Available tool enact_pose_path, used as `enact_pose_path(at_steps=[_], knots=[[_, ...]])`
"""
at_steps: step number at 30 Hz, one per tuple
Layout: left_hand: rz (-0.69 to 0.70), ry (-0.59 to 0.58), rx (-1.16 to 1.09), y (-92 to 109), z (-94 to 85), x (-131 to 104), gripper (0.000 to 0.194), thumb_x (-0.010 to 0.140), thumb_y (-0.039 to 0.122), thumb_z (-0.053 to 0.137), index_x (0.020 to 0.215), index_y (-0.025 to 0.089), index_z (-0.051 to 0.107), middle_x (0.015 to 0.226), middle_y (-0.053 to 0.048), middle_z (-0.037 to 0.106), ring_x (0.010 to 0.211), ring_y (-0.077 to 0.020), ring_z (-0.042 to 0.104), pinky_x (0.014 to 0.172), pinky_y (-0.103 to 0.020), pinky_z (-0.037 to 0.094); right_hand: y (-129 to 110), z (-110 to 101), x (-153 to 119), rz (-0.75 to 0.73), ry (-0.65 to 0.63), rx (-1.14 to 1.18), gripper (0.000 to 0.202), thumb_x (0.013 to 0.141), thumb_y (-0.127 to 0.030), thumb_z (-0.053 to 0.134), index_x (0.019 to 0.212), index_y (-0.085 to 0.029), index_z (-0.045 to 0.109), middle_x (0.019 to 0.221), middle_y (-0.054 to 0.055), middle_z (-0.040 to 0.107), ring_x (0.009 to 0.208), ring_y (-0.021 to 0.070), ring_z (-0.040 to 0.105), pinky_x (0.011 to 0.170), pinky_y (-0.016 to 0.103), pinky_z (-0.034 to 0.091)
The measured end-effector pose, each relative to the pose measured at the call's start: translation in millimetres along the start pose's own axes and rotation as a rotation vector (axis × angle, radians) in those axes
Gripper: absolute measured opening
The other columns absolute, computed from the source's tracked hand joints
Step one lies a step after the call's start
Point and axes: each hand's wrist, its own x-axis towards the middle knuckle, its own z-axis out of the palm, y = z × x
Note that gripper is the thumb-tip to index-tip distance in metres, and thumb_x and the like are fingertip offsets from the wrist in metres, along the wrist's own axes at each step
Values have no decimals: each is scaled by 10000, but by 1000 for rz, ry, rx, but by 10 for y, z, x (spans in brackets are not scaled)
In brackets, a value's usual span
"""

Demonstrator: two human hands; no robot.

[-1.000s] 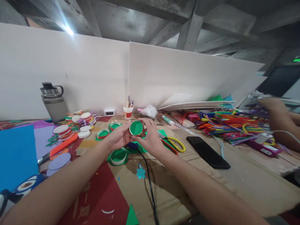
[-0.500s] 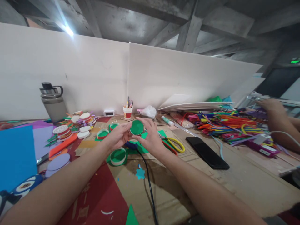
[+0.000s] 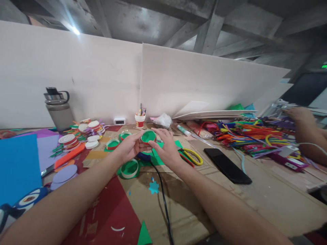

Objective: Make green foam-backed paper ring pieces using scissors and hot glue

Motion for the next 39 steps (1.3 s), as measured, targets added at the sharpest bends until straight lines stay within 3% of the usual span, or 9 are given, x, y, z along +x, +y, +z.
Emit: enact_pose_path(at_steps=[5, 10, 14, 18, 22, 26, 32, 39], knots=[[10, 57, 16, 8, -18, 5, 270, 932, 321, 522, 959, 124, 704, 840, -116, 742, 688, -184, 708, 689, -324, 592, 37, -8, -6, 26, 12, 79, 314, 917, -318, 546, 1212, -225, 598, 1142, 76, 653, 1097, 236, 547, 968, 435, 407], [101, -8, 65, -23, -21, -2, 185, 859, 253, 644, 1002, 143, 688, 920, -93, 733, 733, -169, 701, 701, -324, 597, 81, 45, -10, 224, 29, 247, 426, 869, -394, 573, 1244, -193, 546, 1130, 102, 652, 957, 219, 595, 808, 388, 491], [140, -15, 181, -67, 32, -21, 302, 774, 281, 744, 1035, 138, 692, 948, -92, 713, 742, -162, 682, 704, -330, 593, 84, 37, 29, 322, 17, 268, 272, 783, -311, 603, 1017, -176, 634, 921, 55, 694, 761, 178, 597, 723, 347, 494], [266, 36, 438, -95, 140, -63, 354, 685, 267, 802, 998, 132, 704, 973, -89, 709, 797, -178, 662, 702, -304, 565, 33, -16, 50, 353, 39, 258, 166, 767, -284, 578, 857, -174, 662, 770, 29, 689, 690, 173, 599, 676, 329, 489], [408, 158, 663, -104, 213, -117, 223, 703, 218, 747, 906, 139, 702, 806, -52, 699, 710, -166, 625, 637, -270, 517, -10, -11, 13, 263, 70, 194, 153, 799, -285, 562, 874, -183, 648, 792, 39, 675, 691, 183, 594, 647, 328, 487], [548, 208, 756, -110, 220, -154, 121, 705, 175, 712, 825, 156, 702, 763, -31, 667, 684, -144, 572, 605, -228, 444, -35, 16, -33, 110, 95, 157, 204, 814, -217, 556, 1005, -187, 621, 968, 70, 679, 848, 202, 615, 748, 349, 508], [485, 206, 688, -88, 223, -124, 163, 722, 167, 669, 885, 157, 675, 753, -9, 638, 635, -123, 537, 547, -217, 419, -71, -8, -47, 31, 64, 229, 386, 874, -231, 570, 1259, -232, 532, 1127, 71, 662, 934, 191, 637, 798, 349, 536], [368, 90, 362, -130, 158, -51, 270, 678, 272, 784, 885, 160, 652, 728, 10, 625, 564, -88, 531, 544, -215, 439, -84, -31, -45, 31, 41, 225, 392, 868, -286, 629, 1250, -238, 559, 1154, 81, 662, 954, 205, 643, 841, 373, 545]])
